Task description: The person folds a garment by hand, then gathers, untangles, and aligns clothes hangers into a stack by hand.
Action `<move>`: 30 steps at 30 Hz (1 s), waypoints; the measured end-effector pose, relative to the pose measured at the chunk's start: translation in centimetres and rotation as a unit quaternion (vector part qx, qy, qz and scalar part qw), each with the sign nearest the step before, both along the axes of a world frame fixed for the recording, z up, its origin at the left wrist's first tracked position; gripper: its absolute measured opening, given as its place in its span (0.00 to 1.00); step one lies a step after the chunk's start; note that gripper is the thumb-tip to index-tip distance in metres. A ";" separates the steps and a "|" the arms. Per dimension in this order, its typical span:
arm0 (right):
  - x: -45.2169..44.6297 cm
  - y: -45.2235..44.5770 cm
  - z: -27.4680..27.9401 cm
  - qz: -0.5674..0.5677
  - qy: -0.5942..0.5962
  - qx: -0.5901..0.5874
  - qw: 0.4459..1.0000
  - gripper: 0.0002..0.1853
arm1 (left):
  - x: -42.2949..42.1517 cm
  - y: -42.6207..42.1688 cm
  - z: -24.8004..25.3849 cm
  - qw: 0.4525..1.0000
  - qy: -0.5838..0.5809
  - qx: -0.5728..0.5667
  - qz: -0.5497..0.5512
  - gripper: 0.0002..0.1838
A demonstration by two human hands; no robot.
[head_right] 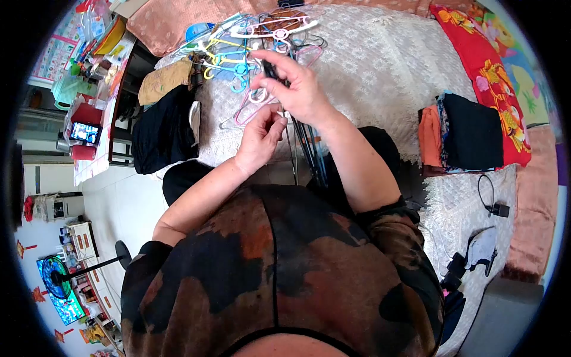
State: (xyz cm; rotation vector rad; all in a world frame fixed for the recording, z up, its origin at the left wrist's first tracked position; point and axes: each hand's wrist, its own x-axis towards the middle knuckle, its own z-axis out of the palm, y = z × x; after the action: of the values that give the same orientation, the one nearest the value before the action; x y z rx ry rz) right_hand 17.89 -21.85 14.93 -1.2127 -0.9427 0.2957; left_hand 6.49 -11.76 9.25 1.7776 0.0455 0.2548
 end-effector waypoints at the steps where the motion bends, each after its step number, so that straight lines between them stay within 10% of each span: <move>1: 0.3 0.0 -0.1 -0.021 0.018 0.027 0.999 0.23 | 0.1 -0.1 0.0 1.000 -0.004 -0.005 0.000 0.14; 12: 7.9 -5.9 -1.3 -0.201 0.107 0.182 0.956 0.14 | -0.3 7.5 -7.0 0.917 0.052 0.393 0.038 0.08; 26: 8.3 -5.0 -2.6 -0.252 0.090 0.133 0.954 0.11 | 10.1 13.2 -13.0 0.782 0.127 0.609 0.028 0.21; 30: 8.9 -5.1 -2.6 -0.254 0.122 0.141 0.949 0.10 | 8.7 10.9 -8.2 0.780 0.199 0.593 0.006 0.20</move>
State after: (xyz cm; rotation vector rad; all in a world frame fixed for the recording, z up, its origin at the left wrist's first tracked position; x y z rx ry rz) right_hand 26.75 -26.95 12.33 -1.0801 -0.4158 -0.0991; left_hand 15.23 -0.89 1.07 3.0825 0.2427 -0.1591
